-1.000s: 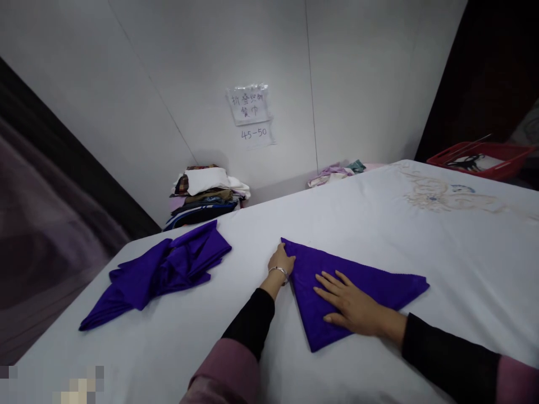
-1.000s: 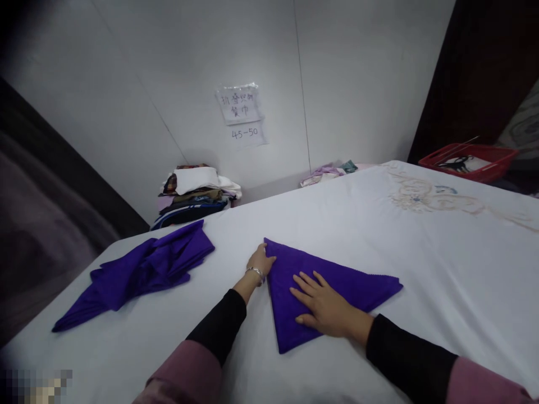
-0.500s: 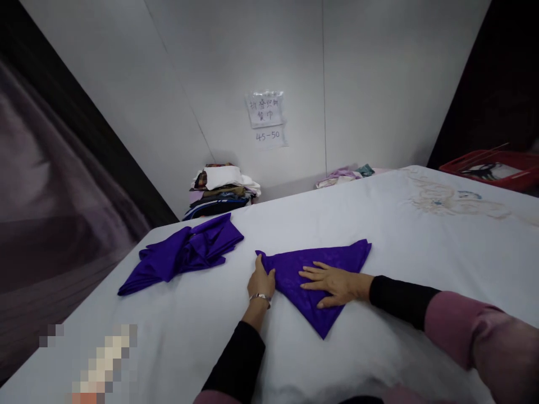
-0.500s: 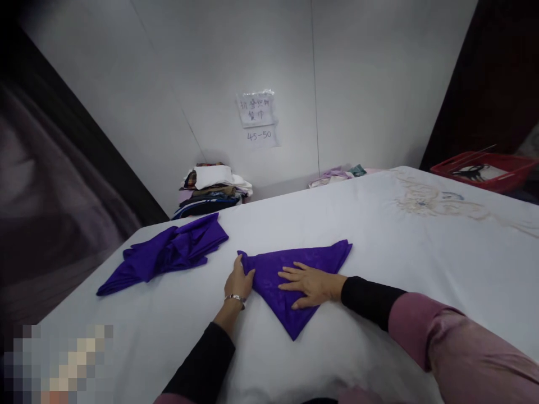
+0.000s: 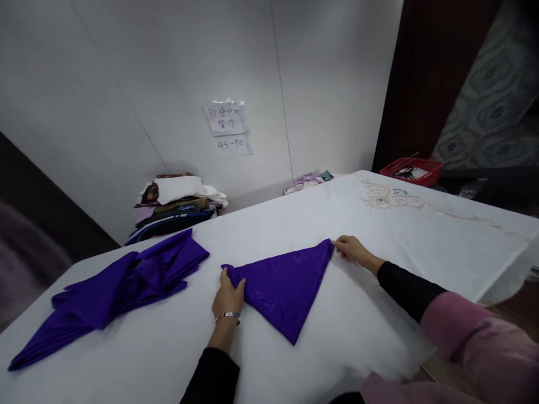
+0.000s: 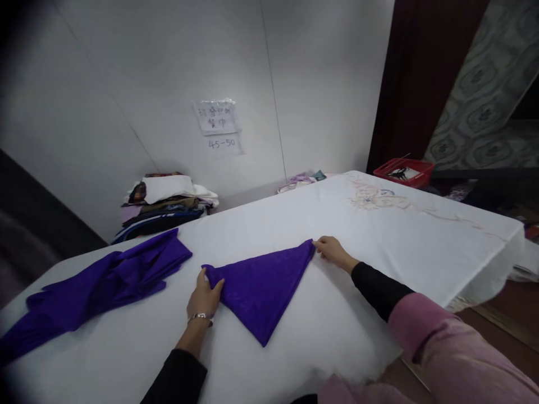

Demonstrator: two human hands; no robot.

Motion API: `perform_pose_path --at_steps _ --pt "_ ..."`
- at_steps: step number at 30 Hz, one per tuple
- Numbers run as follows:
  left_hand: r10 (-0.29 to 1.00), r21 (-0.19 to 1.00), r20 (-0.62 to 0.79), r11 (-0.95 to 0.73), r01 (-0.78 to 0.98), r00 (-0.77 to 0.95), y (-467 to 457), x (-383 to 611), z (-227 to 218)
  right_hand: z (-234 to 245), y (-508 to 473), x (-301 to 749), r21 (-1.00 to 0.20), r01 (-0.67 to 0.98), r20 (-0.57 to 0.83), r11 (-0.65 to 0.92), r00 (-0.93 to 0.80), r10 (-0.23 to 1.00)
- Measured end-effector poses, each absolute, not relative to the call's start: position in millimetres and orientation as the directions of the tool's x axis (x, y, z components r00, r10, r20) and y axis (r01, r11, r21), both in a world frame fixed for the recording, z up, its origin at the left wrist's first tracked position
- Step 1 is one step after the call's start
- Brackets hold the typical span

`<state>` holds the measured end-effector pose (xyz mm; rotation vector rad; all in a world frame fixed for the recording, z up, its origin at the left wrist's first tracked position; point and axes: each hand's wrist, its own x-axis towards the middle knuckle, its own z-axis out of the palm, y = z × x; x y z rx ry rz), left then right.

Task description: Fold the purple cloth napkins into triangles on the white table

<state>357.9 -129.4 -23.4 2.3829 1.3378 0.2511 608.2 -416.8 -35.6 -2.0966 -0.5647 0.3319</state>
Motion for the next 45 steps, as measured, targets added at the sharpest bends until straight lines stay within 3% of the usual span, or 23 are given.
perform_pose_path --at_steps 6,18,25,32,37,39,42,45 --pt "0.848 0.462 -0.018 -0.463 0.757 0.530 -128.4 355.2 -25.3 -33.5 -397.6 617.8 -0.836 0.101 -0.223 -0.539 0.836 0.502" --pt "0.842 0.463 -0.022 -0.469 0.752 0.539 -127.1 354.9 -26.4 -35.2 -403.1 627.4 -0.832 -0.017 -0.346 -0.554 0.797 0.495" --pt "0.839 0.438 -0.030 -0.478 0.762 0.544 -127.4 355.3 -26.5 -35.5 -405.1 629.6 -0.791 0.053 -0.317 -0.610 0.817 0.482" --pt "0.834 0.412 -0.045 -0.486 0.771 0.550 -129.1 355.7 -25.4 -33.2 -401.0 633.0 -0.627 0.247 -0.204 -0.739 0.864 0.461" --pt "0.827 0.382 0.106 -0.546 0.746 0.552 -120.7 349.8 -30.0 -38.0 -401.5 634.7 -0.488 0.356 -0.079 -0.797 0.891 0.446" --pt "0.784 0.320 0.213 -0.620 0.716 0.584 -123.9 350.4 -29.9 -39.1 -403.3 632.9 -0.450 0.384 -0.048 -0.806 0.891 0.451" --pt "0.599 0.261 0.329 -0.801 0.540 0.730 -147.4 357.9 -27.9 -38.7 -406.2 629.1 -0.410 0.429 -0.007 -0.805 0.881 0.474" --pt "0.367 0.274 0.295 -0.917 0.290 0.882 -190.3 367.4 -27.7 -37.7 -407.7 626.9 -0.381 0.479 0.020 -0.791 0.860 0.510"
